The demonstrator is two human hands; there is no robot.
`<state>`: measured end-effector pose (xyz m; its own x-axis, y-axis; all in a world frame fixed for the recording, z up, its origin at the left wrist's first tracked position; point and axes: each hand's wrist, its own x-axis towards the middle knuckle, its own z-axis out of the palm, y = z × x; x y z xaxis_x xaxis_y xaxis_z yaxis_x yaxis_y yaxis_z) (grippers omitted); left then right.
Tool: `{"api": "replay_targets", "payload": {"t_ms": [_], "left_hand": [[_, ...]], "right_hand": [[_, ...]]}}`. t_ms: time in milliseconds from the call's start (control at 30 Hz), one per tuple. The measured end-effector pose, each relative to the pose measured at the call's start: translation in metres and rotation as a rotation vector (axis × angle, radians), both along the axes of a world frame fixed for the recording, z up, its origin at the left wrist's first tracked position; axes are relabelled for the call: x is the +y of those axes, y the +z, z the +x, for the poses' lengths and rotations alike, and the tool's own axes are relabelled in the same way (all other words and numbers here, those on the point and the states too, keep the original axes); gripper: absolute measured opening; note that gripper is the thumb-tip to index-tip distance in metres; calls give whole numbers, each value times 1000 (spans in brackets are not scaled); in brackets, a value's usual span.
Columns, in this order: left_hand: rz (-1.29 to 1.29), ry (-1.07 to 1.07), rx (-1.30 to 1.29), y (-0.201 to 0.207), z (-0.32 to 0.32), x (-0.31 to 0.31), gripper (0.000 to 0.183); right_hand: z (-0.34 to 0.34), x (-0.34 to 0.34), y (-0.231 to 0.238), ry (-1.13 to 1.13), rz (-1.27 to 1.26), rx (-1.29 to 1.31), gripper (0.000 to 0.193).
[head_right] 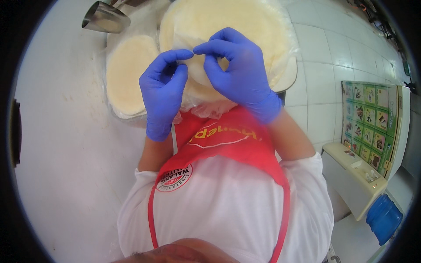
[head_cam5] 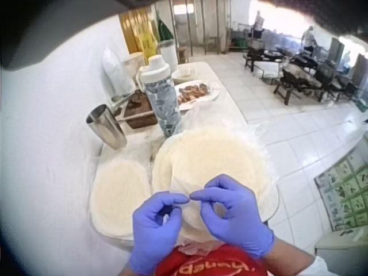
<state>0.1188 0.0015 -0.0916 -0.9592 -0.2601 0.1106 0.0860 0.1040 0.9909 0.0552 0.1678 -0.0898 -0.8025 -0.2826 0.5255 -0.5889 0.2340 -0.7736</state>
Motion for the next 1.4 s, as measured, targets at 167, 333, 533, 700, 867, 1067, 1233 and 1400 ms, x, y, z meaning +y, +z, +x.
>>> {"api": "replay_targets", "payload": {"t_ms": [167,333,533,700,867,1067,1233,1400], "left_hand": [[43,92,52,1,-16,7,15],[-119,49,126,-9,-22,2,23],[-148,69,-53,8,-12,-10,36],[-31,-80,-7,10,-15,-25,38],[-116,-95,52,18,-24,-7,39],[-375,-124,97,17,-34,-15,40],[-123,58,3,7,-29,-17,34],[-53,144,56,-11,-25,-21,36]], "right_hand": [[-8,-3,-3,9,-175,-219,19],[-10,2,1,2,-21,-75,23],[-11,16,5,-99,-68,-188,26],[-11,22,12,-107,-162,-239,17],[-10,17,11,-46,-116,-277,20],[-16,20,12,123,11,-146,45],[-15,29,10,29,-123,-288,49],[-12,40,13,-3,-177,-446,43]]}}
